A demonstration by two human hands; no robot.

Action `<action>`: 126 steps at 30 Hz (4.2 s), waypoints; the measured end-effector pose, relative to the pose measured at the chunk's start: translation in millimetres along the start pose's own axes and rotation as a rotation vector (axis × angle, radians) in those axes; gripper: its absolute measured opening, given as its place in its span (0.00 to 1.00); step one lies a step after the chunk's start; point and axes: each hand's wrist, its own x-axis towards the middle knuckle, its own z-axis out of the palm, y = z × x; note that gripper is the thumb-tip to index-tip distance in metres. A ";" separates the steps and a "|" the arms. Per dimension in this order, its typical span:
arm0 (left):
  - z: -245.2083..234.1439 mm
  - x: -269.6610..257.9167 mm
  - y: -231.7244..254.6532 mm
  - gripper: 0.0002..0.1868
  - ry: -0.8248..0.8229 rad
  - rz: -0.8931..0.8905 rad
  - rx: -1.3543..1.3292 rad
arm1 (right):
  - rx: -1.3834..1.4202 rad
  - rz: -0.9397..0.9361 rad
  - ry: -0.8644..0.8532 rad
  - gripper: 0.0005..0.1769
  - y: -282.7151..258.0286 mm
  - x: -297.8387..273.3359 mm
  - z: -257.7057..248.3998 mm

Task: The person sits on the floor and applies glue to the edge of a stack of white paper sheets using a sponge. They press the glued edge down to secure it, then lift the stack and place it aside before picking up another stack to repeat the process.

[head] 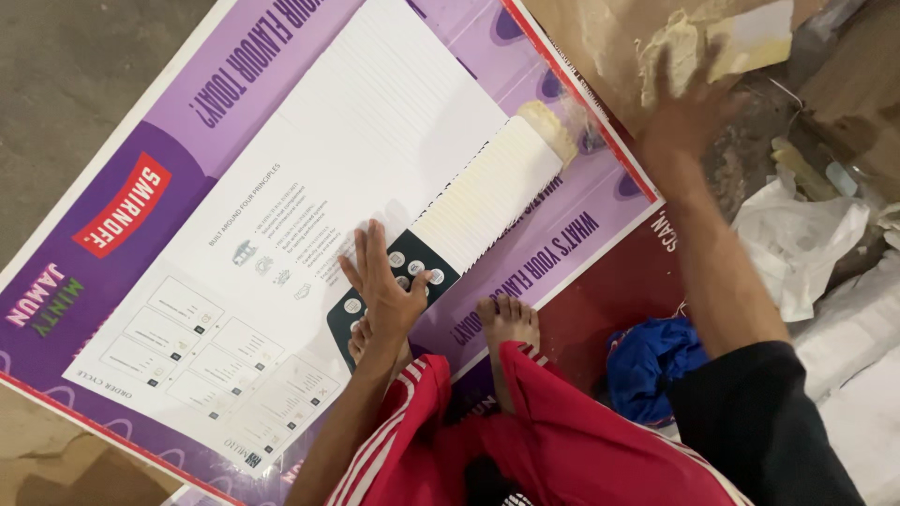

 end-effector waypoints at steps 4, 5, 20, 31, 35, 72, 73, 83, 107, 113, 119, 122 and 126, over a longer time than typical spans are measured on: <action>-1.2 2.1 2.2 0.55 -0.030 -0.028 0.010 | 0.136 -0.018 0.049 0.46 39.6 11.8 2.3; -1.1 2.6 2.7 0.56 -0.046 -0.046 0.014 | 0.107 -0.049 0.057 0.45 45.8 17.0 9.5; -4.2 2.8 4.1 0.56 -0.054 -0.049 0.003 | 0.432 -0.397 0.052 0.40 -10.8 -87.1 21.0; -2.7 1.3 6.6 0.57 -0.039 -0.039 0.012 | -0.164 -0.580 -0.015 0.53 -103.8 -170.0 27.9; -3.3 3.2 8.4 0.57 -0.010 -0.012 0.019 | -0.346 -0.522 -0.066 0.48 -105.5 -176.9 12.5; 1.5 0.6 0.6 0.54 -0.032 -0.024 0.038 | -0.292 -0.359 -0.098 0.54 -89.7 -159.1 20.3; 1.5 1.5 0.3 0.55 -0.026 -0.023 0.037 | -0.217 -0.375 -0.145 0.53 -93.6 -163.4 20.8; 1.5 -0.4 0.0 0.55 -0.053 -0.034 0.038 | -0.176 -0.468 -0.265 0.54 -103.6 -193.2 6.6; 2.7 1.3 -1.1 0.55 -0.034 -0.001 0.015 | -0.075 -0.309 -0.318 0.52 -59.8 -125.6 13.4; 1.3 0.7 0.1 0.55 -0.041 -0.007 0.037 | -0.196 -0.374 -0.370 0.51 -86.7 -144.5 -4.8; 2.7 -0.3 -1.2 0.56 -0.035 0.008 0.025 | -0.589 -0.379 -0.157 0.64 -91.9 -131.0 32.0; 0.1 0.8 3.9 0.56 -0.039 -0.019 0.042 | -0.421 -0.311 -0.096 0.58 -71.6 -103.0 20.8; -3.0 0.1 5.0 0.56 -0.031 -0.016 0.030 | -0.260 -0.449 -0.313 0.51 -112.1 -132.1 7.0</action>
